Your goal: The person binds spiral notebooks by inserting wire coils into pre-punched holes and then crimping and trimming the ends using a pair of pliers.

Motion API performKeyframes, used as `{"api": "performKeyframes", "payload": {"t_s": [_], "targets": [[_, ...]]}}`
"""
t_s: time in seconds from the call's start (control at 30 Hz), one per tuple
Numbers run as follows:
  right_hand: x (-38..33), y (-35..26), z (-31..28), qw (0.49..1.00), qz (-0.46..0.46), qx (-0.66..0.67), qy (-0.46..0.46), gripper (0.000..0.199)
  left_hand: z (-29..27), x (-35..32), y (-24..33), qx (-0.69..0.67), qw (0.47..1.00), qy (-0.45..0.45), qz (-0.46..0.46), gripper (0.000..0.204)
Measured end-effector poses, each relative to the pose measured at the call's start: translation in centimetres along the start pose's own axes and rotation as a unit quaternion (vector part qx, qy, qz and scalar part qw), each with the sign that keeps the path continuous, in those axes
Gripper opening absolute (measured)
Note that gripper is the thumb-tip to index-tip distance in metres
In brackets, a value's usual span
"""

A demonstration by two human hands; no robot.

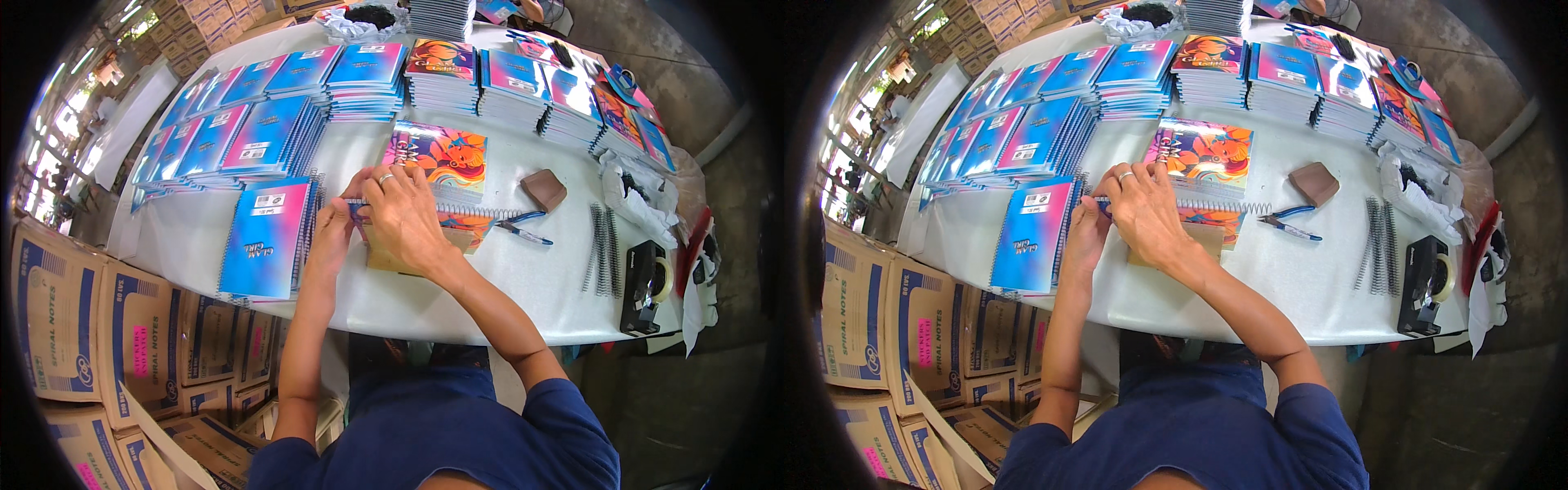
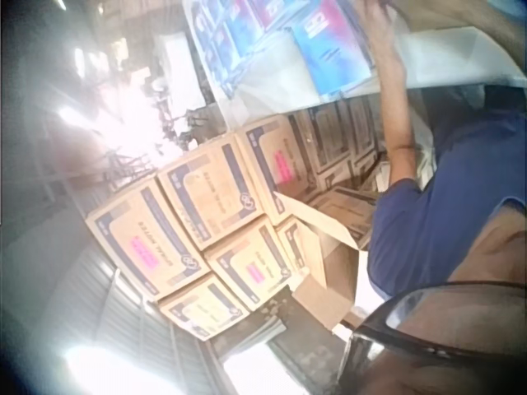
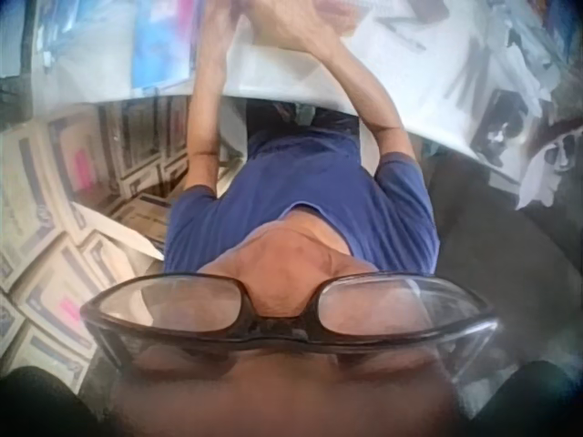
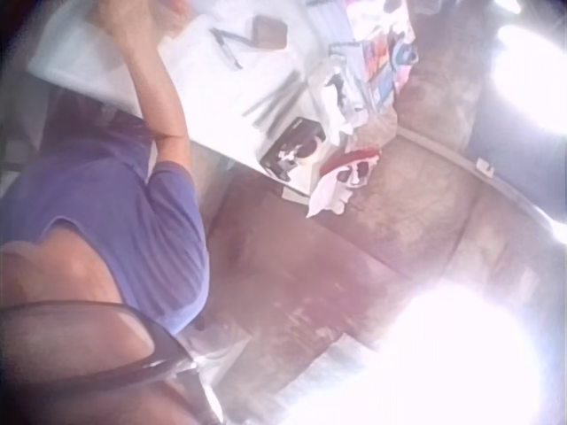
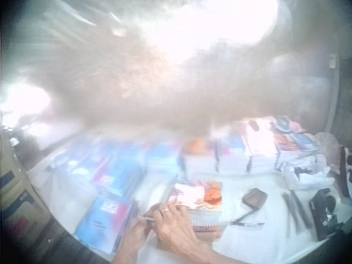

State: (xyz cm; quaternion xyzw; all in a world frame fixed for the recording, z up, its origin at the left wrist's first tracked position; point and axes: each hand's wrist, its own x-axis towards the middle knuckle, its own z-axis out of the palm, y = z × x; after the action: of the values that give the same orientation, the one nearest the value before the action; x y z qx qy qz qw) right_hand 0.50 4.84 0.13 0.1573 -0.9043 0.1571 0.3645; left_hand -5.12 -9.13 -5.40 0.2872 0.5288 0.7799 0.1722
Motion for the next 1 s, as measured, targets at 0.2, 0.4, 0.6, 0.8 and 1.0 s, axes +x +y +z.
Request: {"api": "performKeyframes", "payload": {"t_s": [0.2, 0.4, 0.6, 0.8, 1.0], "targets": [[0.6, 0.6, -0.4, 0.987, -0.04, -0.049, -0.15, 0.019, -0.3, -0.3, 0.0, -0.008, 1.0, 0.018, 0.004, 0.075], [1.3, 1.2, -2.3, 0.973, -0.065, 0.047, -0.216, 0.022, -1.6, 0.3, -1.4, 0.115, 0.993, -0.008, -0.028, 0.068], [-3.2, 10.3, -8.8, 0.963, 0.231, 0.054, 0.124, 0.031, 1.8, 2.5, 5.0, 0.148, 0.989, 0.024, -0.011, 0.049], [-17.3, 18.0, -8.6, 0.956, 0.182, -0.08, -0.215, 0.044, 6.4, 0.7, 12.0, 0.272, 0.94, 0.05, 0.199, 0.043], [-17.7, 13.8, -8.0, 0.935, 0.293, -0.138, -0.147, 0.035, 9.4, -2.0, 2.6, 0.636, 0.736, -0.04, 0.229, 0.057]]}}
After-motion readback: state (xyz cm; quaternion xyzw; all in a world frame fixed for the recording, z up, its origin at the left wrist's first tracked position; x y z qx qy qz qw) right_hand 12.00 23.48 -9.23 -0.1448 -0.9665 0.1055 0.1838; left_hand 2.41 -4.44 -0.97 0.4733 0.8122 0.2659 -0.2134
